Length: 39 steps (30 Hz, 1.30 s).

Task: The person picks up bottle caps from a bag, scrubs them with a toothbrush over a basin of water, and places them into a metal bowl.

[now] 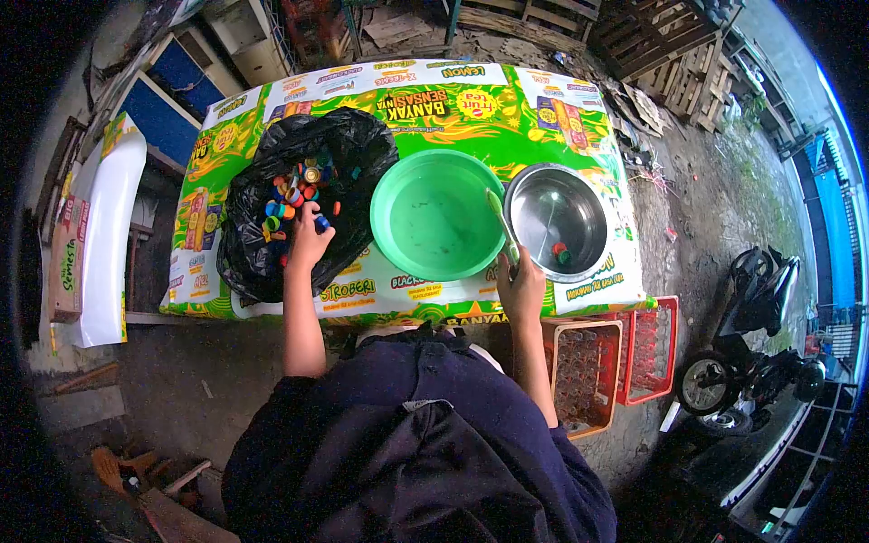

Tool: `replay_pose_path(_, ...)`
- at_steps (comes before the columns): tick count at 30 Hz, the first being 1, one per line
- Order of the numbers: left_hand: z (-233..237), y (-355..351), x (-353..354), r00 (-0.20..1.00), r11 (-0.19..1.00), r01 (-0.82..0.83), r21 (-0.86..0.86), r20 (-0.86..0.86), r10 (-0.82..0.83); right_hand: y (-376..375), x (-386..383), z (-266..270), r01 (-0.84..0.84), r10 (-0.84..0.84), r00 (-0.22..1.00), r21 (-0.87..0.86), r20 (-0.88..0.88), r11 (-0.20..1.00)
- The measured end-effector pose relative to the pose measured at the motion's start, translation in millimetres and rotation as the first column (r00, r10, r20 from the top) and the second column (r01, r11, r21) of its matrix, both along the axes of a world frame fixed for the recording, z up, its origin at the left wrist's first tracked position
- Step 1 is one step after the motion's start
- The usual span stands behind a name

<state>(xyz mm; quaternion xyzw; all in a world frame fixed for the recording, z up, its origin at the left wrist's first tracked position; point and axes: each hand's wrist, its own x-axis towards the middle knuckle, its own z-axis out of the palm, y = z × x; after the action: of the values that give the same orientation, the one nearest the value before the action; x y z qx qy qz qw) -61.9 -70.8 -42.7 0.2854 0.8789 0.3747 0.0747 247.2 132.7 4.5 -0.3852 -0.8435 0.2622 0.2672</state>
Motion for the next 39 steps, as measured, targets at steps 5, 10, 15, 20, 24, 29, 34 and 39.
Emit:
replay_pose_path(5,9.2,1.3,-0.3,0.998,0.997,0.054,0.048,-0.039,-0.052,-1.2,-1.0,4.1,0.003,-0.003,1.000,0.048,0.006,0.999)
replay_pose_path(10,33.9,55.5,36.9,0.901,0.849,0.368,0.379,0.082,-0.426,-3.8,2.8,7.9,0.046,-0.046,0.997,-0.012,-0.067,0.999)
replay_pose_path(15,18.3,117.7,75.1,0.744,0.765,0.644,-0.033,-0.208,-0.635,-6.0,5.1,12.0,0.058,-0.057,0.996,0.008,-0.074,0.998)
replay_pose_path(20,-17.1,143.0,80.6,0.719,0.728,0.665,-0.166,-0.124,-0.684,-6.7,12.9,12.8,0.088,-0.086,0.993,0.027,-0.082,0.996)
replay_pose_path(24,-16.5,149.6,85.1,0.707,0.711,0.679,-0.185,-0.096,-0.700,-8.7,17.4,17.2,0.103,-0.104,0.990,-0.012,-0.092,0.995)
replay_pose_path(29,-23.6,154.6,87.2,0.712,0.710,0.681,-0.182,-0.062,-0.699,-8.3,18.5,16.8,0.108,-0.108,0.993,-0.011,-0.043,0.994)
replay_pose_path(34,-26.0,156.0,86.6,0.723,0.718,0.669,-0.191,-0.055,-0.689,-6.7,16.1,13.9,0.088,-0.086,0.994,0.018,-0.070,0.996)
replay_pose_path(39,-22.4,154.2,86.0,0.728,0.726,0.680,-0.102,-0.019,-0.685,-4.8,14.7,12.7,0.066,-0.065,0.996,0.015,-0.068,0.998)
